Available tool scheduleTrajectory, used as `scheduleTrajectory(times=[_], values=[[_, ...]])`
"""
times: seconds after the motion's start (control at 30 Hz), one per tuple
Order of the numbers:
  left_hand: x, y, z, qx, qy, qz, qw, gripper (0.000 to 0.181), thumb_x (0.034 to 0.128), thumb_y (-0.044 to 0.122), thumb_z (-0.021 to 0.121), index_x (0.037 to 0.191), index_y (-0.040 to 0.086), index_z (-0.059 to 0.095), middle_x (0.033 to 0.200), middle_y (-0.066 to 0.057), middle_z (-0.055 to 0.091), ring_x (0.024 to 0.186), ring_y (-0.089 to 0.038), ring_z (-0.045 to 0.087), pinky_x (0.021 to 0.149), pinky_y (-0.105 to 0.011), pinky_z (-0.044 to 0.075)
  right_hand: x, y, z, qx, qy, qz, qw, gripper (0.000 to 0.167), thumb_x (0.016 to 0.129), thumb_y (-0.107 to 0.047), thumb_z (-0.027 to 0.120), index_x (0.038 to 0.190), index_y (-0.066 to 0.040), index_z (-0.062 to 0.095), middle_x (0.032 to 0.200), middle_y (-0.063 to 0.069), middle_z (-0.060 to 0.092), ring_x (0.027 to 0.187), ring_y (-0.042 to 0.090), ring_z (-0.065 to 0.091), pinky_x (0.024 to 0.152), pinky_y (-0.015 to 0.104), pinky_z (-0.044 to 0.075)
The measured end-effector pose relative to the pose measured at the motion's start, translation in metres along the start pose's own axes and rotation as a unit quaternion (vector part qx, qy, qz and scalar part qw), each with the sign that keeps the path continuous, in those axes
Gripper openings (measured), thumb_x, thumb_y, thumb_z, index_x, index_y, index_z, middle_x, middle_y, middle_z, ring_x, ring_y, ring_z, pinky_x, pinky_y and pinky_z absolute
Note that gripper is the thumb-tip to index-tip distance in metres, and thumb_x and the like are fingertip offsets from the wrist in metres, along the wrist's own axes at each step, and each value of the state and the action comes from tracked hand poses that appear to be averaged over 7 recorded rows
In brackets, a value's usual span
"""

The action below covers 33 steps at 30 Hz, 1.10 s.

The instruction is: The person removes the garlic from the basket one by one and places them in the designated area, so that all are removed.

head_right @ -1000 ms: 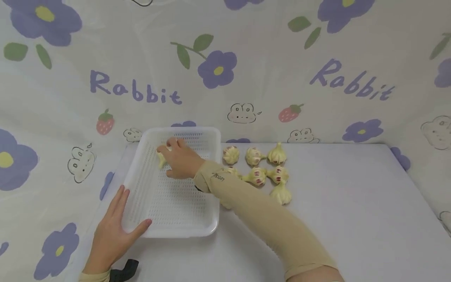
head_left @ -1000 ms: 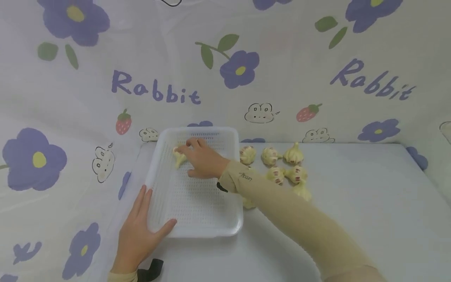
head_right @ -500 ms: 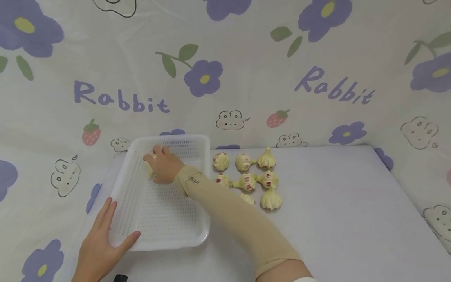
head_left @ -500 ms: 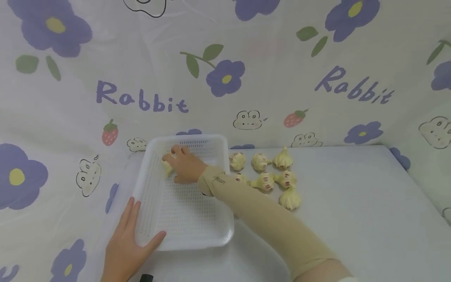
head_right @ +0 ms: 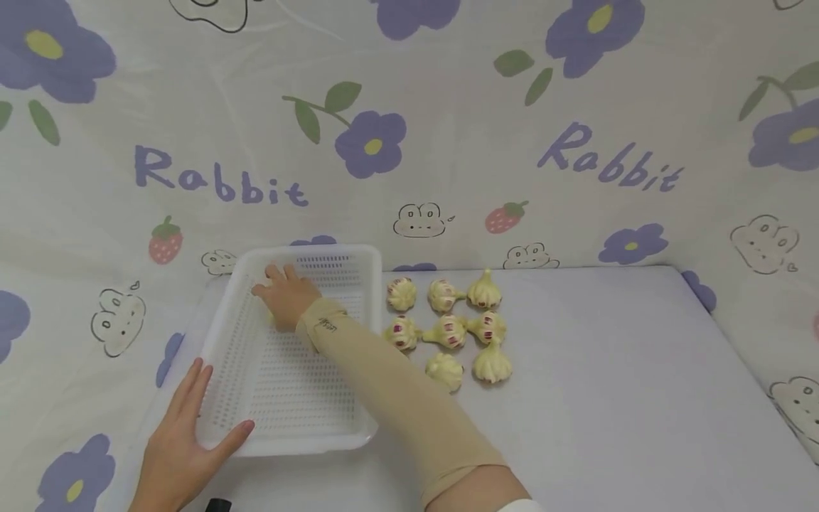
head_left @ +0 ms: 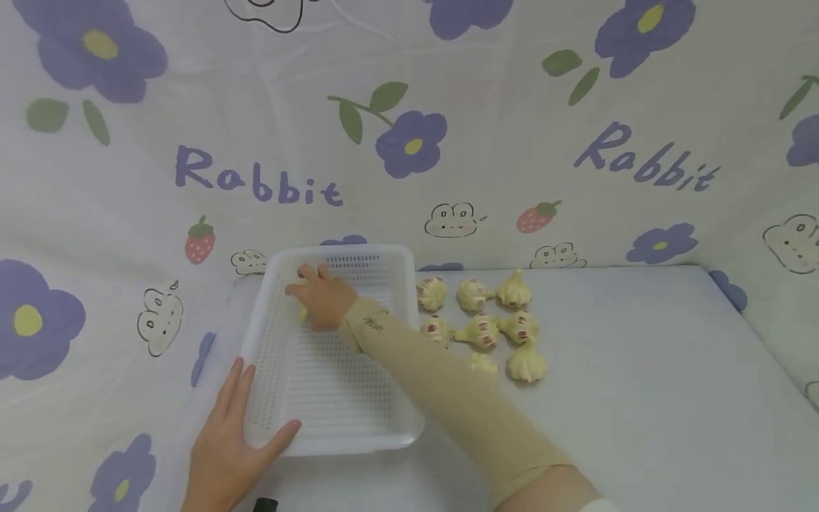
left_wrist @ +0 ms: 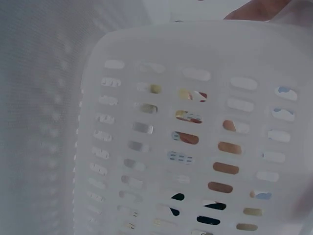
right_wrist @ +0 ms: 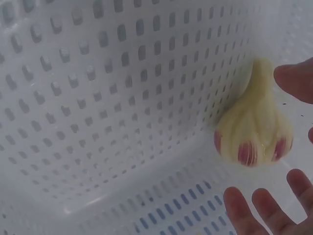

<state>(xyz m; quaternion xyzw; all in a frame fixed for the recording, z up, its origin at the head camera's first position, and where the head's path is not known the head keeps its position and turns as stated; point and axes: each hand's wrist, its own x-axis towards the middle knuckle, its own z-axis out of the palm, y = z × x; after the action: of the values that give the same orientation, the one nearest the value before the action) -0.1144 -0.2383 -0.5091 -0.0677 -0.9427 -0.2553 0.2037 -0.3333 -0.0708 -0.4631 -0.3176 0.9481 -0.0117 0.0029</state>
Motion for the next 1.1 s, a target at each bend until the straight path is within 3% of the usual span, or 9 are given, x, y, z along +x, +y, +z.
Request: scheduleTrajectory(times=[0.43,0.57,0.8,1.1], values=[[-0.001,0.000,0.002,0.006,-0.028,-0.023,0.9993,0.105,0.0800,0.058,0.082,0.162,0.012,0.036,0.170,-0.012,0.033,0.143,-0.046,0.048,0.104,-0.066,0.048,0.013,0.009,0.020,-0.003,-0.016,0.013,0.9998,0.069,0.090,-0.018,0.076,0.152,-0.036,0.053,0.162,0.001,0.037,0.134,0.025,0.047,0.090,0.028,0.057],[0.000,0.000,0.003,0.010,-0.018,-0.015,0.9997,0.105,0.0790,0.057,0.084,0.162,0.012,0.037,0.169,-0.012,0.034,0.143,-0.046,0.048,0.104,-0.065,0.049,0.017,0.011,0.024,-0.014,-0.009,0.007,0.9998,0.069,0.090,-0.021,0.078,0.152,-0.036,0.053,0.160,0.001,0.040,0.130,0.024,0.049,0.088,0.028,0.058],[-0.001,-0.001,0.005,0.006,0.003,-0.008,0.9999,0.105,0.0759,0.052,0.087,0.160,0.011,0.040,0.168,-0.012,0.037,0.141,-0.046,0.050,0.103,-0.065,0.049,0.013,0.008,0.023,0.019,-0.016,0.013,0.9996,0.063,0.092,-0.012,0.073,0.149,-0.034,0.057,0.151,0.002,0.043,0.122,0.020,0.047,0.075,0.023,0.056],[-0.002,-0.004,0.008,-0.004,0.015,0.005,0.9999,0.105,0.0746,0.049,0.088,0.161,0.012,0.040,0.168,-0.011,0.036,0.142,-0.046,0.048,0.104,-0.065,0.048,0.009,0.008,0.030,-0.018,-0.030,0.009,0.9994,0.052,0.098,-0.018,0.069,0.148,-0.032,0.058,0.139,0.004,0.049,0.119,0.021,0.050,0.092,0.030,0.056]])
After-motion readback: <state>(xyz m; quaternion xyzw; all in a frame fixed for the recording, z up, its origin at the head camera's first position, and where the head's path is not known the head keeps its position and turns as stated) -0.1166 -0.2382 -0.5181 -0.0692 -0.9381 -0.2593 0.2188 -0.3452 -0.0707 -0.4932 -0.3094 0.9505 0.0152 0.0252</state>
